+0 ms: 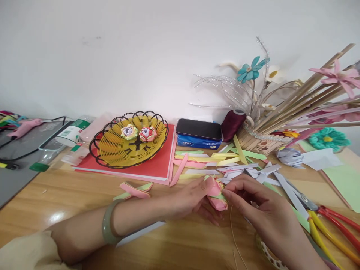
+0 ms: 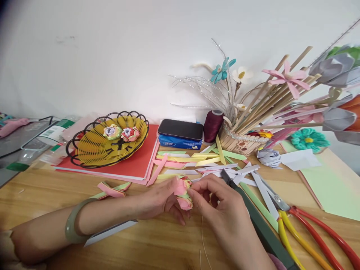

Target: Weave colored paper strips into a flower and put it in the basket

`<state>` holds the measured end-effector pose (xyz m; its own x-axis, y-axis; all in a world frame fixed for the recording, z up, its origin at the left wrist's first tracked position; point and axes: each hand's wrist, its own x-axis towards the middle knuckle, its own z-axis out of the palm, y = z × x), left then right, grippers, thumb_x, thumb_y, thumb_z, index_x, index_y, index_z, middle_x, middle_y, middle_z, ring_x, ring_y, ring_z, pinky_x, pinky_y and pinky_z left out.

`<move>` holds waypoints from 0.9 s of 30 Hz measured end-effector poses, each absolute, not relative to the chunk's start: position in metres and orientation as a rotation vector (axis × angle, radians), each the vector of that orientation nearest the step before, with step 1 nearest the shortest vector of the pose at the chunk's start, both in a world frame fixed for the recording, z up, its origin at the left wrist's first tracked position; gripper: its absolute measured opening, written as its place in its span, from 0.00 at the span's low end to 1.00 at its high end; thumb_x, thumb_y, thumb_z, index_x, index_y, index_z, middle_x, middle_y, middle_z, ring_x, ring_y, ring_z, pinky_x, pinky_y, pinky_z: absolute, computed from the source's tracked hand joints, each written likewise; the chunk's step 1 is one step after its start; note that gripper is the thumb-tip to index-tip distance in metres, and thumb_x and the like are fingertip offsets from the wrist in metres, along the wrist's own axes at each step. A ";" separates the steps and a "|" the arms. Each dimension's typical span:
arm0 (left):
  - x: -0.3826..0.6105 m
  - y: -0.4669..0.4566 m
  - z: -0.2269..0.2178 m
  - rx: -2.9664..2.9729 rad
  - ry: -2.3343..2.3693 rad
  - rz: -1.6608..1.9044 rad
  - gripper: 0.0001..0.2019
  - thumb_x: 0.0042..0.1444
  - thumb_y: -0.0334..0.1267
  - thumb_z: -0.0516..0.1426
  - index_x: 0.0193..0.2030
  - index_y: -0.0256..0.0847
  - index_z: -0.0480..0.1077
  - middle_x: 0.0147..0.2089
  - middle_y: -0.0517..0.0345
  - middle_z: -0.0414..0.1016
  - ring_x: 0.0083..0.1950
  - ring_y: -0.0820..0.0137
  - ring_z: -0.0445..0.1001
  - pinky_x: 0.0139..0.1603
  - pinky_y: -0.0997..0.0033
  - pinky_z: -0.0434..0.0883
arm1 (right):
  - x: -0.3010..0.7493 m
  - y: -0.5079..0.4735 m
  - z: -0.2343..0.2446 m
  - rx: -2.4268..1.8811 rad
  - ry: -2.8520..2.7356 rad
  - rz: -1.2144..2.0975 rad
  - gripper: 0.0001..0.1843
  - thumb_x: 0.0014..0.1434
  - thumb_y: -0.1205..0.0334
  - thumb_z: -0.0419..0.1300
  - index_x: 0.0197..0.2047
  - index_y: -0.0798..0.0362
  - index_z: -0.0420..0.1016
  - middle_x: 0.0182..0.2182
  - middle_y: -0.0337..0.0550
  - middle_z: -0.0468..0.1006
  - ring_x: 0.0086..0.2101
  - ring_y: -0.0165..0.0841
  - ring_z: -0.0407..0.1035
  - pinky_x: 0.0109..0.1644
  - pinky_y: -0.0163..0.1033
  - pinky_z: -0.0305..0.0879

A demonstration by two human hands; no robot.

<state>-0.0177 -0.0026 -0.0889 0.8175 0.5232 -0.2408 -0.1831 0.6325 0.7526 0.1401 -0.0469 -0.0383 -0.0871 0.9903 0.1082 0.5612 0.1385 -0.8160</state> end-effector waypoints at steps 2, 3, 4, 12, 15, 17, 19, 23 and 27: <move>-0.017 -0.003 -0.087 0.796 0.472 0.420 0.30 0.42 0.67 0.51 0.34 0.38 0.65 0.27 0.59 0.66 0.30 0.71 0.69 0.30 0.68 0.70 | 0.140 -0.048 -0.036 -1.498 -1.748 0.801 0.13 0.58 0.55 0.54 0.25 0.49 0.70 0.23 0.36 0.71 0.25 0.30 0.64 0.26 0.35 0.60; -0.017 -0.003 -0.087 0.799 0.475 0.421 0.31 0.41 0.68 0.51 0.33 0.37 0.65 0.26 0.59 0.65 0.29 0.71 0.68 0.30 0.68 0.70 | 0.140 -0.049 -0.035 -1.491 -1.762 0.800 0.13 0.59 0.55 0.54 0.25 0.49 0.70 0.23 0.36 0.71 0.25 0.30 0.65 0.26 0.35 0.60; -0.016 -0.003 -0.086 0.801 0.483 0.425 0.32 0.40 0.69 0.50 0.32 0.37 0.65 0.25 0.59 0.64 0.29 0.71 0.68 0.30 0.68 0.70 | 0.140 -0.049 -0.034 -1.484 -1.778 0.797 0.14 0.59 0.55 0.53 0.25 0.49 0.70 0.23 0.36 0.71 0.25 0.30 0.65 0.26 0.35 0.60; -0.018 -0.004 -0.078 0.985 0.554 0.445 0.33 0.40 0.70 0.48 0.36 0.38 0.61 0.30 0.58 0.65 0.31 0.71 0.68 0.29 0.66 0.71 | 0.142 -0.048 -0.038 -1.495 -1.805 0.878 0.12 0.57 0.54 0.55 0.27 0.49 0.74 0.26 0.39 0.74 0.28 0.33 0.68 0.30 0.37 0.63; -0.017 -0.004 -0.069 1.059 0.539 0.418 0.29 0.38 0.61 0.59 0.37 0.37 0.63 0.31 0.59 0.64 0.29 0.74 0.66 0.28 0.71 0.69 | 0.143 -0.048 -0.040 -1.476 -1.720 0.942 0.13 0.57 0.53 0.55 0.26 0.48 0.74 0.24 0.38 0.73 0.27 0.32 0.67 0.28 0.35 0.63; -0.017 -0.004 -0.064 1.066 0.556 0.420 0.26 0.39 0.55 0.62 0.39 0.37 0.64 0.33 0.57 0.65 0.29 0.75 0.65 0.27 0.73 0.68 | 0.143 -0.049 -0.040 -1.466 -1.699 0.949 0.13 0.57 0.52 0.56 0.25 0.48 0.73 0.23 0.37 0.72 0.26 0.31 0.66 0.27 0.35 0.62; -0.016 -0.004 -0.061 1.041 0.612 0.432 0.24 0.40 0.50 0.63 0.40 0.37 0.65 0.35 0.56 0.66 0.30 0.75 0.65 0.28 0.73 0.67 | 0.143 -0.050 -0.040 -1.476 -1.701 0.938 0.13 0.57 0.53 0.56 0.25 0.48 0.73 0.23 0.37 0.72 0.25 0.31 0.65 0.26 0.35 0.61; -0.014 -0.005 -0.064 1.008 0.691 0.453 0.17 0.40 0.41 0.62 0.36 0.36 0.64 0.31 0.59 0.65 0.28 0.76 0.65 0.29 0.71 0.66 | 0.141 -0.051 -0.038 -1.508 -1.700 0.902 0.12 0.57 0.54 0.55 0.25 0.48 0.73 0.24 0.38 0.72 0.26 0.32 0.66 0.27 0.35 0.61; -0.015 -0.007 -0.068 0.970 0.699 0.418 0.16 0.40 0.36 0.61 0.35 0.37 0.63 0.28 0.63 0.64 0.26 0.75 0.65 0.28 0.69 0.68 | 0.138 -0.050 -0.034 -1.526 -1.729 0.842 0.12 0.56 0.56 0.55 0.24 0.49 0.72 0.23 0.38 0.72 0.25 0.32 0.67 0.26 0.36 0.61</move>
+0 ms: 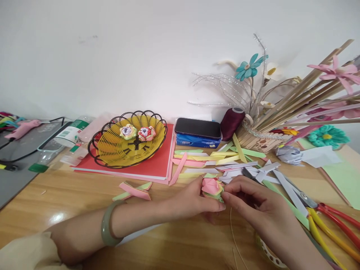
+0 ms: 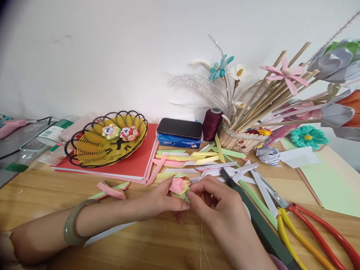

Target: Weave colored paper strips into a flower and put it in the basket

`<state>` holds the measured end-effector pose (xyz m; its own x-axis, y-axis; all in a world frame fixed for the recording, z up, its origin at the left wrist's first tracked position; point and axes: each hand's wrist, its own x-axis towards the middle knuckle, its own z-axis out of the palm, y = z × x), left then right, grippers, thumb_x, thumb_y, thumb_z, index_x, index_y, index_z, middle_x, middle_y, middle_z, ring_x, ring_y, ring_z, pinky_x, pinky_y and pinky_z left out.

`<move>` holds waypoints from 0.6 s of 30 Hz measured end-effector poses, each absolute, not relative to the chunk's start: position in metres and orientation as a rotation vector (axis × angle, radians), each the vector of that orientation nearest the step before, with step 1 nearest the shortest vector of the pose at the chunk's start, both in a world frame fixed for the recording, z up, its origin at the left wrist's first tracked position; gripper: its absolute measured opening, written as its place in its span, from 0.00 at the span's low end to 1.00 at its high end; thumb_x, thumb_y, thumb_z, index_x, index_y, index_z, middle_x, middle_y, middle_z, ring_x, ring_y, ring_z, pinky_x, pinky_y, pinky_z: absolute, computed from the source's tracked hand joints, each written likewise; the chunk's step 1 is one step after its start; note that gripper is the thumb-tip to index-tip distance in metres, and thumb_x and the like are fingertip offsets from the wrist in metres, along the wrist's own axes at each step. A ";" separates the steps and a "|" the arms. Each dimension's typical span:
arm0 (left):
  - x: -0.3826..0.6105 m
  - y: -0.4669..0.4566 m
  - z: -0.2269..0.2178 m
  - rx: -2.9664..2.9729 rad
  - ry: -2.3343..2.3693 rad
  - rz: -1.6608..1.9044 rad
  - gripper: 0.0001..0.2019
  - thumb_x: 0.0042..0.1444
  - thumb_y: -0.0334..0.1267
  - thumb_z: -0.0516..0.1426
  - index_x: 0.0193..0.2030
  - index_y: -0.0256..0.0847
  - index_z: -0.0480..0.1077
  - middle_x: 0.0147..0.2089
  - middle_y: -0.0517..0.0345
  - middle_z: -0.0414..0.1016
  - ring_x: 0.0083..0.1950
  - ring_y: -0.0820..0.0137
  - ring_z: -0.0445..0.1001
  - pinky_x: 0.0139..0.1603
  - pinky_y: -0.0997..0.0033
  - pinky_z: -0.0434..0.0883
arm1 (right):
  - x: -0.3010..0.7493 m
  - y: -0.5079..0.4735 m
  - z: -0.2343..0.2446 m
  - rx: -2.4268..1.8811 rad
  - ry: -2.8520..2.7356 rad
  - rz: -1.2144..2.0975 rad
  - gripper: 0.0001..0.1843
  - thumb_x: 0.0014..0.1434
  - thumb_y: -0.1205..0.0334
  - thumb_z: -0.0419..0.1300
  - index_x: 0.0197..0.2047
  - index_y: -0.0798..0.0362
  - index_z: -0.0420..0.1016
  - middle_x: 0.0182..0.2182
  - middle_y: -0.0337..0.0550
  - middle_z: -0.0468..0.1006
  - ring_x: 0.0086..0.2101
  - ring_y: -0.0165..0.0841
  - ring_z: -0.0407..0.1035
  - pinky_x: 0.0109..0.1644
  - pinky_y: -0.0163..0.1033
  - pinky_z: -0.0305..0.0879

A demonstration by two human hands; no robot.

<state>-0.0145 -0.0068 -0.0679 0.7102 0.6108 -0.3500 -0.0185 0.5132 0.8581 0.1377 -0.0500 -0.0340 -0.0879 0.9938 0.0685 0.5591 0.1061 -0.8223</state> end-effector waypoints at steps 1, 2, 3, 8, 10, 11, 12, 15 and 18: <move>-0.015 -0.007 -0.068 0.962 0.695 0.412 0.16 0.40 0.36 0.61 0.36 0.37 0.63 0.28 0.63 0.64 0.27 0.75 0.66 0.28 0.69 0.69 | 0.137 -0.050 -0.033 -1.530 -1.735 0.820 0.12 0.56 0.56 0.55 0.23 0.49 0.72 0.22 0.38 0.72 0.25 0.32 0.67 0.25 0.36 0.61; -0.016 -0.008 -0.068 0.956 0.690 0.409 0.16 0.40 0.35 0.60 0.38 0.38 0.63 0.29 0.63 0.65 0.27 0.75 0.66 0.28 0.69 0.69 | 0.136 -0.050 -0.032 -1.531 -1.738 0.797 0.12 0.56 0.56 0.55 0.23 0.49 0.72 0.22 0.38 0.72 0.24 0.32 0.66 0.25 0.36 0.61; -0.016 -0.008 -0.067 0.951 0.684 0.405 0.16 0.40 0.34 0.60 0.39 0.38 0.63 0.31 0.62 0.65 0.28 0.75 0.66 0.28 0.70 0.69 | 0.136 -0.049 -0.032 -1.531 -1.740 0.777 0.13 0.55 0.56 0.55 0.22 0.49 0.71 0.21 0.38 0.72 0.24 0.32 0.66 0.24 0.35 0.61; -0.017 -0.006 -0.062 0.927 0.647 0.379 0.15 0.39 0.34 0.60 0.36 0.38 0.64 0.30 0.63 0.64 0.29 0.75 0.64 0.28 0.70 0.70 | 0.135 -0.050 -0.032 -1.520 -1.754 0.692 0.12 0.55 0.57 0.55 0.22 0.49 0.72 0.20 0.37 0.71 0.22 0.31 0.65 0.22 0.35 0.59; -0.018 -0.005 -0.062 0.908 0.645 0.378 0.15 0.38 0.34 0.60 0.36 0.38 0.64 0.30 0.63 0.64 0.29 0.75 0.64 0.28 0.69 0.70 | 0.135 -0.051 -0.033 -1.516 -1.763 0.657 0.12 0.55 0.59 0.55 0.22 0.49 0.72 0.21 0.37 0.71 0.22 0.30 0.64 0.22 0.34 0.58; -0.018 -0.005 -0.062 0.899 0.652 0.376 0.16 0.38 0.34 0.61 0.36 0.38 0.64 0.30 0.62 0.64 0.29 0.75 0.64 0.28 0.69 0.70 | 0.135 -0.052 -0.032 -1.513 -1.768 0.641 0.11 0.55 0.59 0.55 0.22 0.49 0.72 0.21 0.37 0.70 0.21 0.30 0.63 0.22 0.34 0.57; -0.018 -0.005 -0.063 0.892 0.661 0.375 0.17 0.37 0.34 0.61 0.37 0.38 0.64 0.31 0.62 0.65 0.29 0.75 0.65 0.28 0.68 0.70 | 0.134 -0.052 -0.032 -1.505 -1.774 0.628 0.11 0.55 0.60 0.56 0.22 0.49 0.71 0.20 0.36 0.70 0.21 0.29 0.63 0.21 0.34 0.57; -0.019 -0.006 -0.066 0.862 0.668 0.388 0.19 0.35 0.34 0.62 0.37 0.37 0.64 0.31 0.62 0.66 0.30 0.74 0.66 0.27 0.69 0.71 | 0.133 -0.054 -0.032 -1.480 -1.800 0.617 0.11 0.55 0.61 0.55 0.22 0.50 0.71 0.20 0.36 0.70 0.21 0.28 0.62 0.21 0.34 0.56; -0.018 -0.006 -0.068 0.818 0.631 0.414 0.16 0.35 0.35 0.61 0.34 0.37 0.63 0.27 0.62 0.66 0.29 0.73 0.67 0.24 0.71 0.70 | 0.132 -0.055 -0.033 -1.448 -1.821 0.597 0.10 0.55 0.63 0.55 0.23 0.50 0.70 0.20 0.36 0.69 0.21 0.28 0.62 0.21 0.34 0.56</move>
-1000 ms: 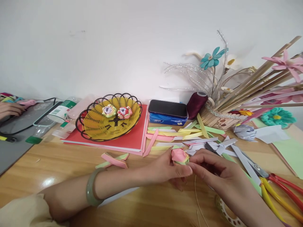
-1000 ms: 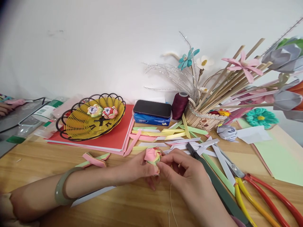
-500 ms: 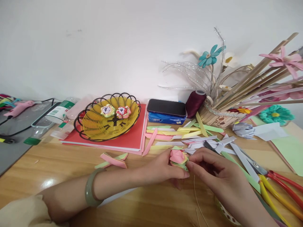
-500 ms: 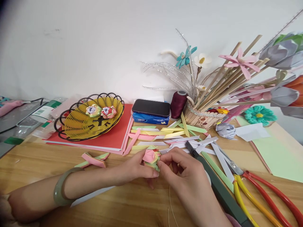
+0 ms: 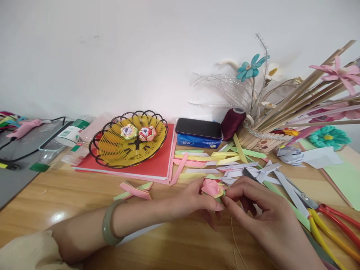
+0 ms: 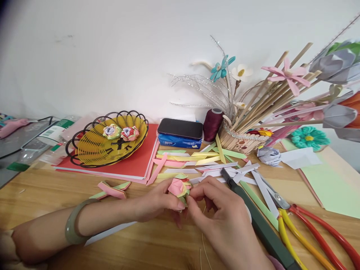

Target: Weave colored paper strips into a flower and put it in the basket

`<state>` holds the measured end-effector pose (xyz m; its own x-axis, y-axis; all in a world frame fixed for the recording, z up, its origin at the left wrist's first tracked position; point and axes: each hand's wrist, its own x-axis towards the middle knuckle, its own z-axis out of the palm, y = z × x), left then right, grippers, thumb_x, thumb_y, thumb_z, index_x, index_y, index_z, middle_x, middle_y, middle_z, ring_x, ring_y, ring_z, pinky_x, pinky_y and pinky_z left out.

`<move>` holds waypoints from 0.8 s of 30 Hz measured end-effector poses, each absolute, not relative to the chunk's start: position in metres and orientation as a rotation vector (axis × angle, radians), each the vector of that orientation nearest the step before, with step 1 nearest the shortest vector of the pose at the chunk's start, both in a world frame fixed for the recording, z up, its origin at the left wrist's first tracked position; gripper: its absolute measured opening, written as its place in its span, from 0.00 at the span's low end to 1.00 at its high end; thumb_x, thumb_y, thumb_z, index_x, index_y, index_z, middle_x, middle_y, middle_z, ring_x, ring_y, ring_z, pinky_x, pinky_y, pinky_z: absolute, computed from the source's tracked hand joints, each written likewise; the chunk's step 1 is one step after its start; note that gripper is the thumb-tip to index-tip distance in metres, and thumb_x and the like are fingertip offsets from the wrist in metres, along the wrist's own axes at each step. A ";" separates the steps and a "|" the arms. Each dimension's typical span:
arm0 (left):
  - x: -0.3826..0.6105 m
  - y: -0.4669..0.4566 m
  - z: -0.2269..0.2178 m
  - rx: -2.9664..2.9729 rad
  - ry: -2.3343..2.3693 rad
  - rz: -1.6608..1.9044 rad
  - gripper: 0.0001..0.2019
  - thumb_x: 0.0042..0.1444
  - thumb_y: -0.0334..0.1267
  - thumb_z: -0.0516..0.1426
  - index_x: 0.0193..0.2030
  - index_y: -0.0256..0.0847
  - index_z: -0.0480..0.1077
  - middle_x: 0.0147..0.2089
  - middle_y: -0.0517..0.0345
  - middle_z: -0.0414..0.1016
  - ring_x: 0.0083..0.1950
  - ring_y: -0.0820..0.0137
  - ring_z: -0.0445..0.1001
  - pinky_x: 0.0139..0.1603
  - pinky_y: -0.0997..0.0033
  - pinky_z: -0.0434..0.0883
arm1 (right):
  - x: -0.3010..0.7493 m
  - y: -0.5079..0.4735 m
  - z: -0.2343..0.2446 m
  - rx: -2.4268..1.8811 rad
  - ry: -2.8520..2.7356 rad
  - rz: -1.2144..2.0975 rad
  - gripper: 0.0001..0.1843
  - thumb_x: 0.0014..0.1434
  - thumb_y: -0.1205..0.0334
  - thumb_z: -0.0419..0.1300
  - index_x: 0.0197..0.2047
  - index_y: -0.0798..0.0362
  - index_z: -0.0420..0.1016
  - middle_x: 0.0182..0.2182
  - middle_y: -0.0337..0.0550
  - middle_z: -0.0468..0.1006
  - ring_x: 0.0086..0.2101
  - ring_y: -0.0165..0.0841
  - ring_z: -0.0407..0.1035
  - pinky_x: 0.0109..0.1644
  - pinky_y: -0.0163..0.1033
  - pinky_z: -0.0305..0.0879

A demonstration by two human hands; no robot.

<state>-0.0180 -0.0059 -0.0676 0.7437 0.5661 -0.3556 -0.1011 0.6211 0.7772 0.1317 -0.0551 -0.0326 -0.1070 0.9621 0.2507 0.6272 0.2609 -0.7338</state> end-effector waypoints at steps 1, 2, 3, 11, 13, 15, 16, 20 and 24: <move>-0.018 -0.006 -0.068 0.805 0.618 0.418 0.16 0.35 0.35 0.61 0.33 0.36 0.63 0.26 0.62 0.67 0.28 0.73 0.67 0.24 0.72 0.70 | 0.131 -0.055 -0.033 -1.440 -1.828 0.587 0.10 0.55 0.64 0.55 0.23 0.50 0.69 0.21 0.36 0.68 0.21 0.28 0.62 0.21 0.34 0.55; -0.018 -0.005 -0.067 0.789 0.606 0.423 0.17 0.34 0.34 0.62 0.33 0.36 0.63 0.25 0.62 0.67 0.27 0.73 0.67 0.23 0.72 0.70 | 0.131 -0.056 -0.034 -1.432 -1.834 0.578 0.10 0.55 0.65 0.55 0.23 0.50 0.69 0.21 0.36 0.68 0.22 0.28 0.62 0.21 0.34 0.56; -0.018 -0.005 -0.067 0.768 0.595 0.424 0.19 0.33 0.34 0.62 0.35 0.36 0.64 0.26 0.62 0.68 0.26 0.74 0.67 0.23 0.73 0.70 | 0.131 -0.056 -0.035 -1.428 -1.839 0.571 0.09 0.55 0.65 0.55 0.23 0.50 0.69 0.21 0.36 0.68 0.22 0.28 0.62 0.22 0.34 0.56; -0.022 -0.002 -0.075 0.576 0.337 0.499 0.20 0.45 0.53 0.61 0.30 0.35 0.66 0.25 0.59 0.68 0.30 0.73 0.70 0.32 0.68 0.74 | 0.135 -0.058 -0.029 -1.344 -1.845 0.558 0.09 0.58 0.64 0.55 0.25 0.49 0.68 0.23 0.37 0.69 0.23 0.29 0.63 0.23 0.34 0.58; -0.023 -0.002 -0.077 0.533 0.293 0.485 0.16 0.50 0.49 0.59 0.31 0.34 0.68 0.24 0.58 0.69 0.31 0.71 0.72 0.33 0.67 0.74 | 0.137 -0.058 -0.026 -1.314 -1.819 0.525 0.08 0.58 0.63 0.56 0.27 0.49 0.69 0.24 0.36 0.70 0.25 0.29 0.64 0.24 0.33 0.60; -0.023 0.000 -0.076 0.472 0.244 0.467 0.15 0.53 0.45 0.57 0.41 0.36 0.70 0.29 0.56 0.73 0.34 0.70 0.73 0.34 0.66 0.75 | 0.139 -0.057 -0.024 -1.310 -1.775 0.468 0.06 0.58 0.62 0.57 0.29 0.47 0.69 0.24 0.35 0.70 0.25 0.29 0.63 0.24 0.32 0.60; -0.024 0.000 -0.075 0.445 0.215 0.460 0.16 0.54 0.44 0.56 0.46 0.37 0.68 0.33 0.54 0.74 0.35 0.69 0.74 0.34 0.65 0.75 | 0.139 -0.057 -0.024 -1.313 -1.754 0.444 0.05 0.58 0.62 0.57 0.30 0.47 0.69 0.25 0.35 0.70 0.25 0.29 0.64 0.24 0.32 0.60; -0.025 0.004 -0.071 0.382 0.127 0.450 0.18 0.56 0.41 0.52 0.52 0.35 0.66 0.42 0.50 0.74 0.41 0.65 0.75 0.36 0.64 0.75 | 0.141 -0.057 -0.026 -1.335 -1.747 0.412 0.04 0.58 0.63 0.57 0.32 0.47 0.71 0.27 0.36 0.72 0.28 0.30 0.67 0.25 0.33 0.62; -0.024 0.005 -0.071 0.359 0.168 0.453 0.25 0.61 0.50 0.42 0.47 0.31 0.69 0.38 0.48 0.75 0.38 0.65 0.75 0.33 0.64 0.75 | 0.140 -0.057 -0.028 -1.338 -1.774 0.405 0.05 0.58 0.63 0.56 0.32 0.47 0.72 0.27 0.37 0.73 0.29 0.31 0.69 0.25 0.33 0.62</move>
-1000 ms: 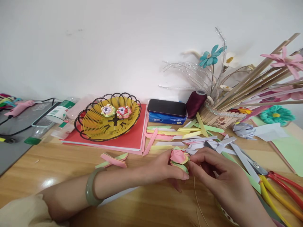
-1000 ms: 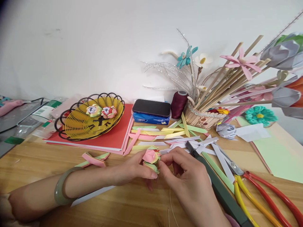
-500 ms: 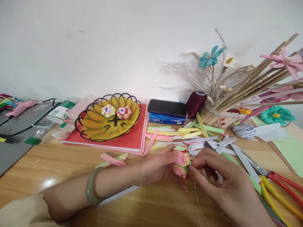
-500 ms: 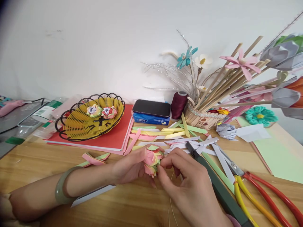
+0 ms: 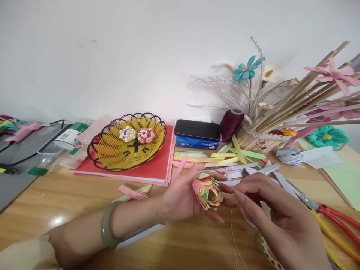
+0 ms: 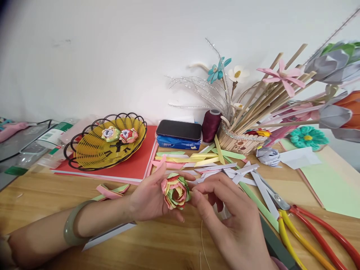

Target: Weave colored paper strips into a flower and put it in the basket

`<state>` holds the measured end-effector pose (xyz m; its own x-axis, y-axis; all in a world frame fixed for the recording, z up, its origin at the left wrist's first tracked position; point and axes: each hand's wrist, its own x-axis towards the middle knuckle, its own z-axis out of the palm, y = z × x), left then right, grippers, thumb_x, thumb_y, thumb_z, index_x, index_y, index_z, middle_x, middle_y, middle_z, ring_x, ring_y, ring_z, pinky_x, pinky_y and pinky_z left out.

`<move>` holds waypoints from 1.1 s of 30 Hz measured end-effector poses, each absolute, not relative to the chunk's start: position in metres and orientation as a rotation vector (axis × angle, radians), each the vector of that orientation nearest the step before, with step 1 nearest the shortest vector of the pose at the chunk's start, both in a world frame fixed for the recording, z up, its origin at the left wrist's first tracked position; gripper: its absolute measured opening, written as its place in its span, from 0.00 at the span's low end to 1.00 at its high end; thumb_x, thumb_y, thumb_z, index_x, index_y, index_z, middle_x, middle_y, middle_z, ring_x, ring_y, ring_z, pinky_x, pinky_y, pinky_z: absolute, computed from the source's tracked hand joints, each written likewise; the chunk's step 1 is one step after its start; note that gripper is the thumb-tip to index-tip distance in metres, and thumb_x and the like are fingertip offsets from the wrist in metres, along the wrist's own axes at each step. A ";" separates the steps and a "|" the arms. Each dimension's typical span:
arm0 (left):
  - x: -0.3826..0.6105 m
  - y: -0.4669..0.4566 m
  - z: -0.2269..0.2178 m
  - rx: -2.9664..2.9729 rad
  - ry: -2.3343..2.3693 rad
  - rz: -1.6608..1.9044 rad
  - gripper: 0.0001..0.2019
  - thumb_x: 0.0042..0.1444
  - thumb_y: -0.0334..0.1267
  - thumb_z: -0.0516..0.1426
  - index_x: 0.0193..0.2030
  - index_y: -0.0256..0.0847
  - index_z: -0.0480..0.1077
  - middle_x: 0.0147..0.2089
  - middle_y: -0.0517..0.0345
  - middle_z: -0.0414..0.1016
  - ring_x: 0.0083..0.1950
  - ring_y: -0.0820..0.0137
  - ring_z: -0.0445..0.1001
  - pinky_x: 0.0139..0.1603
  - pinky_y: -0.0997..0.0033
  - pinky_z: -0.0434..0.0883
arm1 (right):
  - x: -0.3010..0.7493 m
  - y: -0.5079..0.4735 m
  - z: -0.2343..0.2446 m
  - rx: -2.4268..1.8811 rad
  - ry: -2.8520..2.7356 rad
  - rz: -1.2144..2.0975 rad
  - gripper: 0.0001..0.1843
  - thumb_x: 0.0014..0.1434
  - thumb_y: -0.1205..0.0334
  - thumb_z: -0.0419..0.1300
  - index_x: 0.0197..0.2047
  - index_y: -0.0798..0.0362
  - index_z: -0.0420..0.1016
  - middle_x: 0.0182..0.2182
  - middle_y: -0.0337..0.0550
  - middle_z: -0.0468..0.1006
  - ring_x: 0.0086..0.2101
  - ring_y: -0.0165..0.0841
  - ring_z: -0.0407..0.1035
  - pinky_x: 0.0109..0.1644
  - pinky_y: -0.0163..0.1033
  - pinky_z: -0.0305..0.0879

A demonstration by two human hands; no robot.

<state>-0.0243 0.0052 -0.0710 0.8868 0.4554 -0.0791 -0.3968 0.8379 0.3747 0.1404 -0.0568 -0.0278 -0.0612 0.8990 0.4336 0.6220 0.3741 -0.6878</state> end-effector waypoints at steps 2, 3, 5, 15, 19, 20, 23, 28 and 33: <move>-0.024 0.005 -0.072 0.352 0.176 0.452 0.28 0.62 0.51 0.39 0.46 0.31 0.69 0.37 0.48 0.74 0.37 0.66 0.75 0.32 0.65 0.75 | 0.139 -0.057 -0.028 -1.319 -1.790 0.403 0.04 0.58 0.63 0.56 0.32 0.47 0.71 0.28 0.37 0.73 0.29 0.31 0.69 0.25 0.33 0.63; -0.024 0.004 -0.073 0.350 0.166 0.452 0.28 0.62 0.51 0.38 0.45 0.31 0.69 0.37 0.49 0.74 0.37 0.66 0.75 0.33 0.66 0.75 | 0.139 -0.058 -0.028 -1.307 -1.800 0.397 0.04 0.58 0.64 0.56 0.33 0.47 0.71 0.28 0.37 0.73 0.29 0.30 0.69 0.25 0.33 0.63; -0.024 0.003 -0.074 0.352 0.144 0.457 0.26 0.63 0.48 0.38 0.45 0.31 0.70 0.38 0.50 0.75 0.36 0.68 0.75 0.34 0.67 0.74 | 0.138 -0.058 -0.030 -1.284 -1.822 0.377 0.04 0.57 0.66 0.57 0.35 0.47 0.71 0.30 0.38 0.73 0.29 0.30 0.68 0.26 0.33 0.64; -0.023 0.000 -0.070 0.361 0.265 0.535 0.19 0.62 0.45 0.44 0.44 0.35 0.71 0.39 0.52 0.73 0.36 0.73 0.74 0.34 0.75 0.72 | 0.138 -0.061 -0.035 -1.200 -2.013 0.230 0.08 0.56 0.69 0.57 0.39 0.49 0.70 0.34 0.42 0.71 0.34 0.30 0.69 0.33 0.32 0.68; -0.024 0.001 -0.070 0.362 0.295 0.543 0.18 0.62 0.45 0.46 0.43 0.35 0.71 0.39 0.53 0.73 0.35 0.74 0.74 0.34 0.75 0.74 | 0.138 -0.060 -0.036 -1.194 -2.070 0.230 0.10 0.56 0.69 0.56 0.42 0.50 0.72 0.34 0.43 0.72 0.34 0.31 0.71 0.33 0.33 0.70; -0.024 0.001 -0.071 0.365 0.294 0.544 0.18 0.62 0.45 0.46 0.43 0.36 0.71 0.40 0.53 0.73 0.35 0.74 0.74 0.34 0.74 0.74 | 0.138 -0.060 -0.037 -1.189 -2.080 0.235 0.11 0.57 0.69 0.56 0.43 0.50 0.72 0.34 0.43 0.72 0.34 0.31 0.71 0.33 0.33 0.70; -0.024 0.003 -0.073 0.365 0.277 0.506 0.19 0.62 0.47 0.44 0.45 0.37 0.70 0.39 0.54 0.73 0.34 0.72 0.75 0.30 0.71 0.76 | 0.138 -0.059 -0.037 -1.177 -2.101 0.240 0.12 0.57 0.69 0.55 0.44 0.50 0.72 0.35 0.44 0.72 0.34 0.31 0.71 0.32 0.33 0.70; -0.024 0.005 -0.078 0.383 0.354 0.397 0.27 0.60 0.55 0.38 0.48 0.38 0.68 0.34 0.54 0.74 0.33 0.68 0.75 0.24 0.67 0.75 | 0.137 -0.057 -0.036 -1.172 -2.085 0.237 0.10 0.57 0.70 0.55 0.42 0.50 0.72 0.34 0.43 0.72 0.33 0.30 0.70 0.32 0.32 0.70; -0.023 0.004 -0.082 0.487 0.314 0.349 0.30 0.60 0.56 0.37 0.49 0.36 0.68 0.32 0.51 0.76 0.29 0.67 0.76 0.26 0.71 0.72 | 0.140 -0.057 -0.035 -1.215 -1.961 0.304 0.09 0.57 0.68 0.56 0.42 0.48 0.71 0.33 0.40 0.73 0.32 0.30 0.70 0.32 0.31 0.69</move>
<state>-0.0227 0.0037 -0.0821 0.8939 0.3965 -0.2090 -0.2492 0.8273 0.5035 0.1402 -0.0567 -0.0353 -0.2263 0.8368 0.4986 0.6468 0.5118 -0.5654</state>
